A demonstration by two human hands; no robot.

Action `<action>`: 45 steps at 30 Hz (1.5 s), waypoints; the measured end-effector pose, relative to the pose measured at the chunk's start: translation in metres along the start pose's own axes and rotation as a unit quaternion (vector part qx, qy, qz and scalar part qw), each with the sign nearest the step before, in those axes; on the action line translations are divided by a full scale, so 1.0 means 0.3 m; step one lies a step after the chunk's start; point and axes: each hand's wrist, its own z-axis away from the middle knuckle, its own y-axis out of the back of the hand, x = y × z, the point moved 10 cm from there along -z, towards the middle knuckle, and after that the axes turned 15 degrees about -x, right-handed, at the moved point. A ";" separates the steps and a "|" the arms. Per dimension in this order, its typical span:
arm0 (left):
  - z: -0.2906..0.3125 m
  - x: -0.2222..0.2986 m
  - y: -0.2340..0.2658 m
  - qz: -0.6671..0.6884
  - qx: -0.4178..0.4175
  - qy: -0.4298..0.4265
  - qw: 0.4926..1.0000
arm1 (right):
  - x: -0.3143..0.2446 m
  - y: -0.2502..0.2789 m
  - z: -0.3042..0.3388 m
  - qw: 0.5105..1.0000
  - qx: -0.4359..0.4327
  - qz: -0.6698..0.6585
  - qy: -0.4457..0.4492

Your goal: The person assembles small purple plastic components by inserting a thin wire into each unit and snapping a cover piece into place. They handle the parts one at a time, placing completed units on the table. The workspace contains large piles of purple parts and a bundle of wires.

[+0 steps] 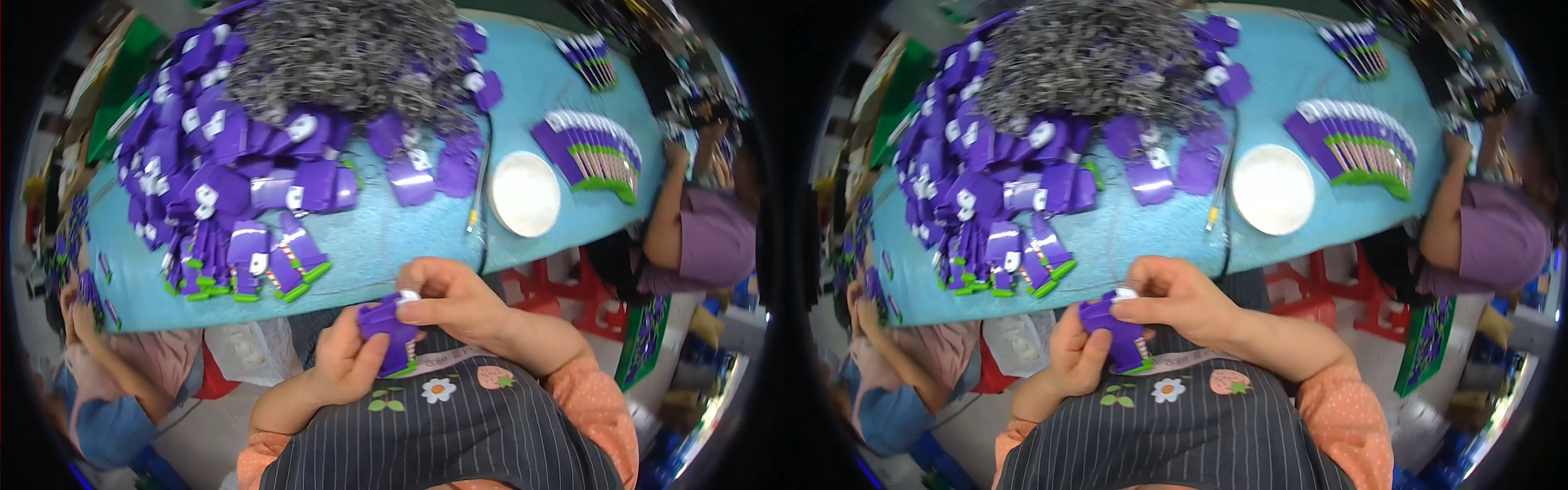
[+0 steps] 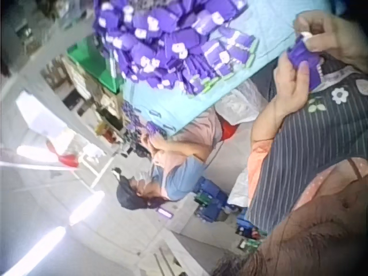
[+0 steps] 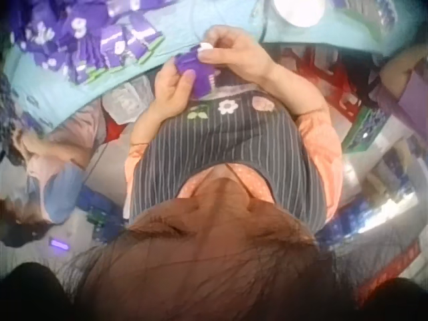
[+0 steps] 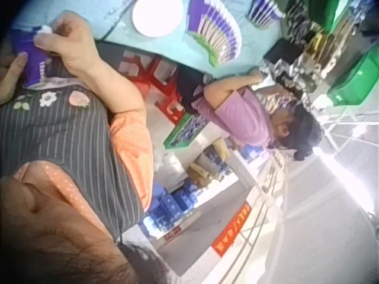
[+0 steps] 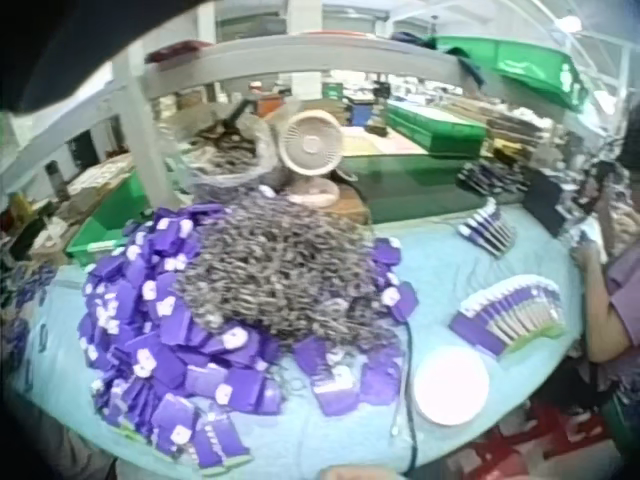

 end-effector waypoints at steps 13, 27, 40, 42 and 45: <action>-0.002 0.013 0.110 0.005 0.088 0.006 0.996 | -0.155 -0.016 0.040 0.887 0.025 0.458 0.054; 0.016 0.019 0.142 0.081 0.184 -0.082 0.976 | -0.089 -0.006 0.047 0.903 0.020 0.419 0.090; -0.076 0.246 0.136 -0.491 0.166 -0.037 0.854 | -0.376 0.015 0.213 0.827 0.189 0.489 0.204; -0.097 0.273 0.258 -0.564 0.242 -0.017 0.789 | -0.565 0.103 0.328 0.766 0.325 0.454 0.317; -0.132 0.252 0.328 -0.612 0.264 0.008 0.745 | -0.743 0.347 0.446 0.643 0.438 0.580 0.240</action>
